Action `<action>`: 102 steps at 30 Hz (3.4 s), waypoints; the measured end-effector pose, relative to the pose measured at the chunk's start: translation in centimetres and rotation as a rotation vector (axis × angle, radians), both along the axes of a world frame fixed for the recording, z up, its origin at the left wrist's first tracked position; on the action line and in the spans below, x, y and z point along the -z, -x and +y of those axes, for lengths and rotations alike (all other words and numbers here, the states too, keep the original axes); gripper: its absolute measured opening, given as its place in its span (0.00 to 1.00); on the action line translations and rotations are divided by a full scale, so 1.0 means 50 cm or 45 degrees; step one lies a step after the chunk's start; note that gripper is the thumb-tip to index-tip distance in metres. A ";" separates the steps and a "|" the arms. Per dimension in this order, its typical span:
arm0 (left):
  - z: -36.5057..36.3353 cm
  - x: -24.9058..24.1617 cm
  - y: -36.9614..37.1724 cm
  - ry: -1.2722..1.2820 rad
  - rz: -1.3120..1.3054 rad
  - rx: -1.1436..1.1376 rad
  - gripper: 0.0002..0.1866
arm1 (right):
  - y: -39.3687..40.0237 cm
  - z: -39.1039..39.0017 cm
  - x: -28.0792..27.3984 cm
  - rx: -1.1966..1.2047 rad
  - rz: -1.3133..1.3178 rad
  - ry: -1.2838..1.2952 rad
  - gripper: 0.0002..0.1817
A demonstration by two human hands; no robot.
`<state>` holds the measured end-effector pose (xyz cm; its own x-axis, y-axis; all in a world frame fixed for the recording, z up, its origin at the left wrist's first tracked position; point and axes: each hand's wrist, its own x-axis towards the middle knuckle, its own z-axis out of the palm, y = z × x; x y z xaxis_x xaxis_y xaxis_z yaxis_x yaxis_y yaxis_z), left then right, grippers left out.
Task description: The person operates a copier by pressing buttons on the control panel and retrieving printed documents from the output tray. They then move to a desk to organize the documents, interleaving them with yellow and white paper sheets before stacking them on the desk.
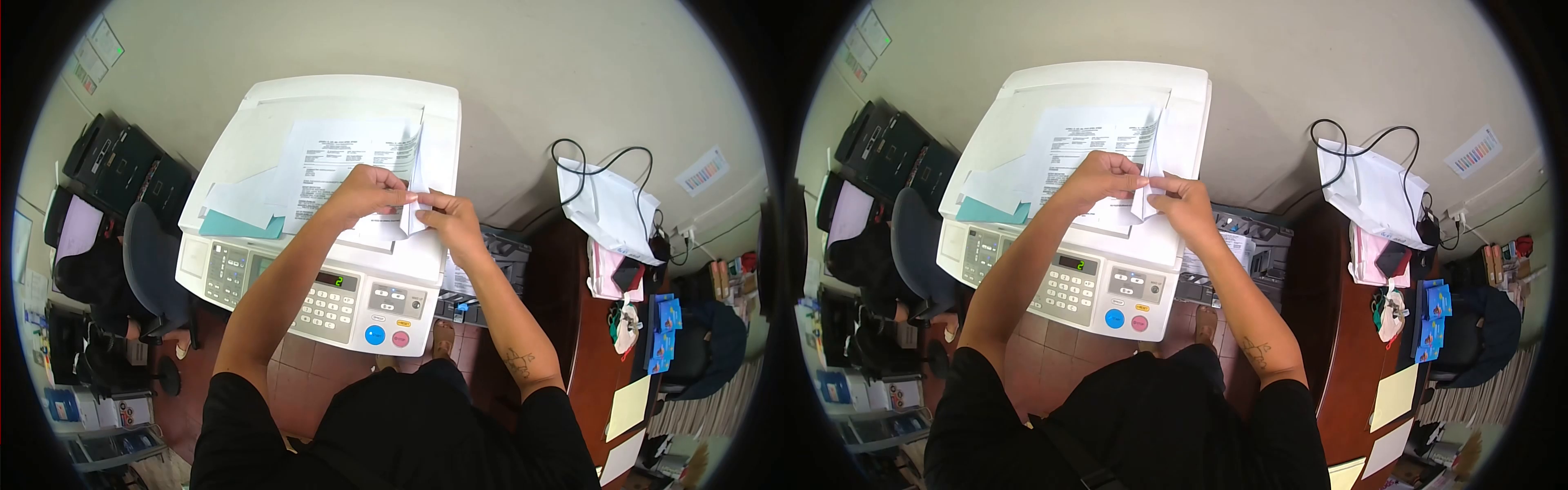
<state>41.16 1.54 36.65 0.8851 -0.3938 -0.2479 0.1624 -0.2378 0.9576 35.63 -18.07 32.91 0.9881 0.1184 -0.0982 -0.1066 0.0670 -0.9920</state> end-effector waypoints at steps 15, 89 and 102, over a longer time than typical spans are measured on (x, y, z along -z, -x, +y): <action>0.232 -0.175 -0.032 -0.078 -1.009 -0.899 0.11 | 0.268 -0.047 0.016 -0.195 -1.103 1.087 0.33; 0.002 -0.017 0.425 -0.238 -1.666 0.077 0.23 | 0.392 -0.277 0.065 0.581 -0.079 -0.862 0.23; -0.147 0.263 0.593 -0.027 0.239 0.502 0.11 | 0.891 -0.729 0.360 1.822 0.096 -0.728 0.22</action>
